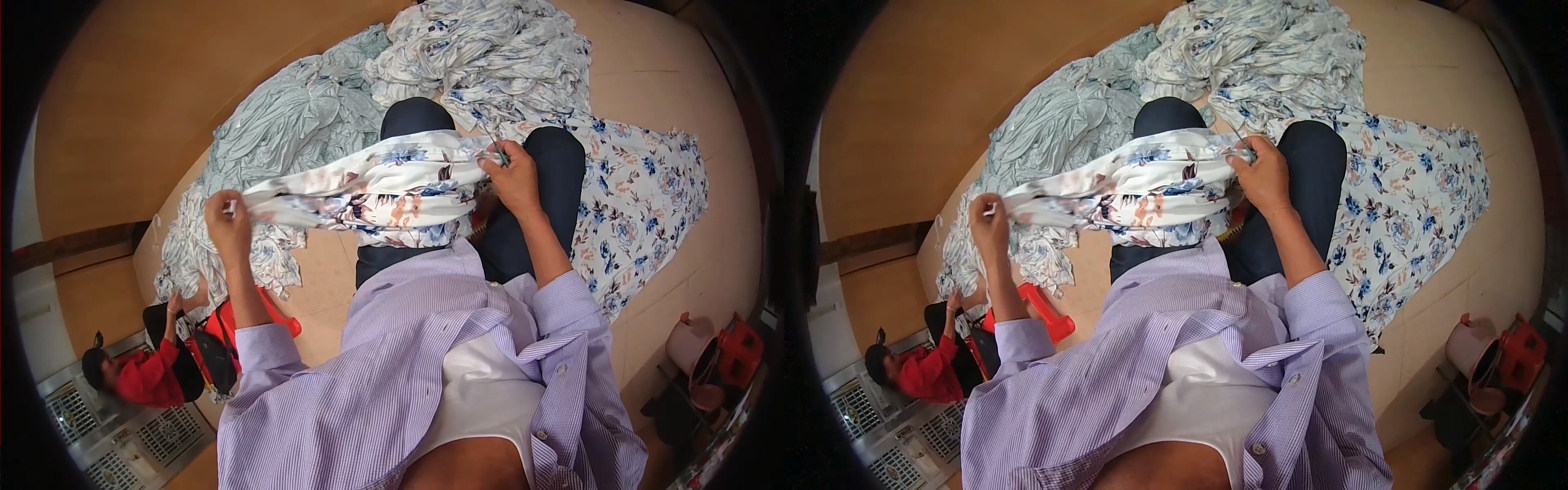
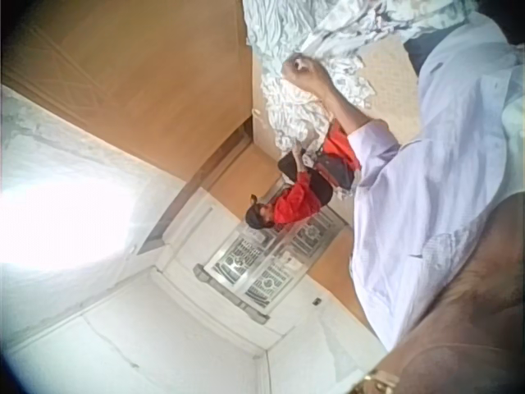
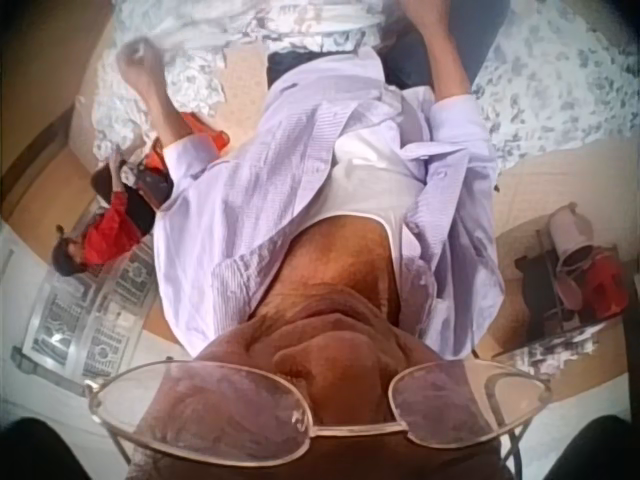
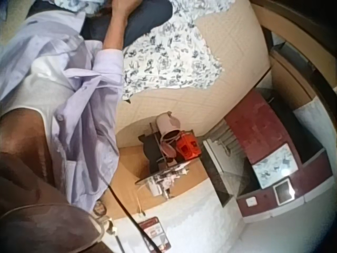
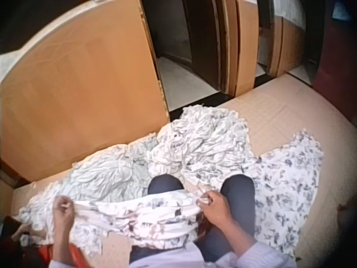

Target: Using scissors to inspect and remove tags or loose threads from clothes in a stockroom.

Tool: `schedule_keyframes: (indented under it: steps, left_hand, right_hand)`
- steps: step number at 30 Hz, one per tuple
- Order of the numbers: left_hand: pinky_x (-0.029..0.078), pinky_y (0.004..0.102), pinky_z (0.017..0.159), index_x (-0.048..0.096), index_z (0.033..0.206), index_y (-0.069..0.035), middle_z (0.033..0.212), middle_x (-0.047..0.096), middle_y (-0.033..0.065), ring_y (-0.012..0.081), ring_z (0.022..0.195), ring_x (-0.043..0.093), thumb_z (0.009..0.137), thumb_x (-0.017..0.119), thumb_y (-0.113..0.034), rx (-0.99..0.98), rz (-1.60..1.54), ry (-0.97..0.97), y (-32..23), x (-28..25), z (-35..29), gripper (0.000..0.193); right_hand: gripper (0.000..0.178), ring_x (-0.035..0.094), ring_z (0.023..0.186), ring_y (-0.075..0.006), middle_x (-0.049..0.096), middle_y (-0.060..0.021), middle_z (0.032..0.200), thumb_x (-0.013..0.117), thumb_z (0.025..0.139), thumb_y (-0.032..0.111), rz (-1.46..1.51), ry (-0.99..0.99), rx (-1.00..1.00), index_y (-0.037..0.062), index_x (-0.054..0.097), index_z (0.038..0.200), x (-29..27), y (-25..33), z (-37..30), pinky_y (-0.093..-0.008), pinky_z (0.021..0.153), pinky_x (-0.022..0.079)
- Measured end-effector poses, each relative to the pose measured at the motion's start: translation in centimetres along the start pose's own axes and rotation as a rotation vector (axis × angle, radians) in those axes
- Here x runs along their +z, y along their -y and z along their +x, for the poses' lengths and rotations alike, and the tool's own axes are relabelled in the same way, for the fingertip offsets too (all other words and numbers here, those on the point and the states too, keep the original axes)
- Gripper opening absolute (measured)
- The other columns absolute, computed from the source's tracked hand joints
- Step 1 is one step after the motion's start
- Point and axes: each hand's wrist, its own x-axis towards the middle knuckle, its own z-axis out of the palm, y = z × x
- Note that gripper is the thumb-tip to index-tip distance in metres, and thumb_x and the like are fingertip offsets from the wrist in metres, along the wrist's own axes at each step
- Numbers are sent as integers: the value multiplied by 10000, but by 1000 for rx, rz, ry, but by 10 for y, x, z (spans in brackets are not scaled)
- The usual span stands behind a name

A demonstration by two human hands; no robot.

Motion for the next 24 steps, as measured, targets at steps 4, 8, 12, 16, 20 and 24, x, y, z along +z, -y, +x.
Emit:
schedule_keyframes:
  steps: [4,8,12,16,20,24]
  left_hand:
    - [470,251,730,635,944,-62,937,632,28,140,804,569,836,608,-2,164,-187,234,-56,59,-8,126]
    - [473,293,750,627,1008,-53,1005,616,49,195,842,572,762,684,11,534,-408,435,-143,137,-31,260]
    - [458,310,722,629,1008,-51,958,611,64,233,804,566,756,714,-73,786,-342,599,-206,176,-48,267]
    - [460,315,689,636,950,-46,916,627,72,246,747,566,761,680,-78,652,-410,726,-224,177,-49,196]
    - [442,279,652,632,937,-33,860,619,52,195,699,537,792,648,-61,535,-451,768,-228,168,-51,148]
    - [419,235,627,624,942,-19,820,605,29,132,672,505,832,622,-46,436,-514,763,-229,159,-47,114]
  right_hand:
    - [203,505,681,-118,616,-31,805,684,748,43,31,42,-1,-1,633,939,-10,9,2,-233,639,428]
    - [198,497,676,-109,608,-18,792,673,738,7,83,78,113,7,636,933,-22,28,1,-223,634,419]
    - [205,479,658,-90,598,-10,777,670,731,-14,118,70,87,12,637,932,-39,49,-3,-208,614,404]
    - [175,472,616,-118,584,-16,742,662,715,10,138,16,46,26,636,888,-49,58,-10,-240,582,401]
    - [167,468,600,-123,577,-16,724,665,710,19,123,-1,-17,32,635,873,-40,50,-8,-246,573,398]
    - [158,464,599,-115,570,-12,715,679,715,27,145,19,-34,32,630,865,-33,41,-4,-236,578,395]
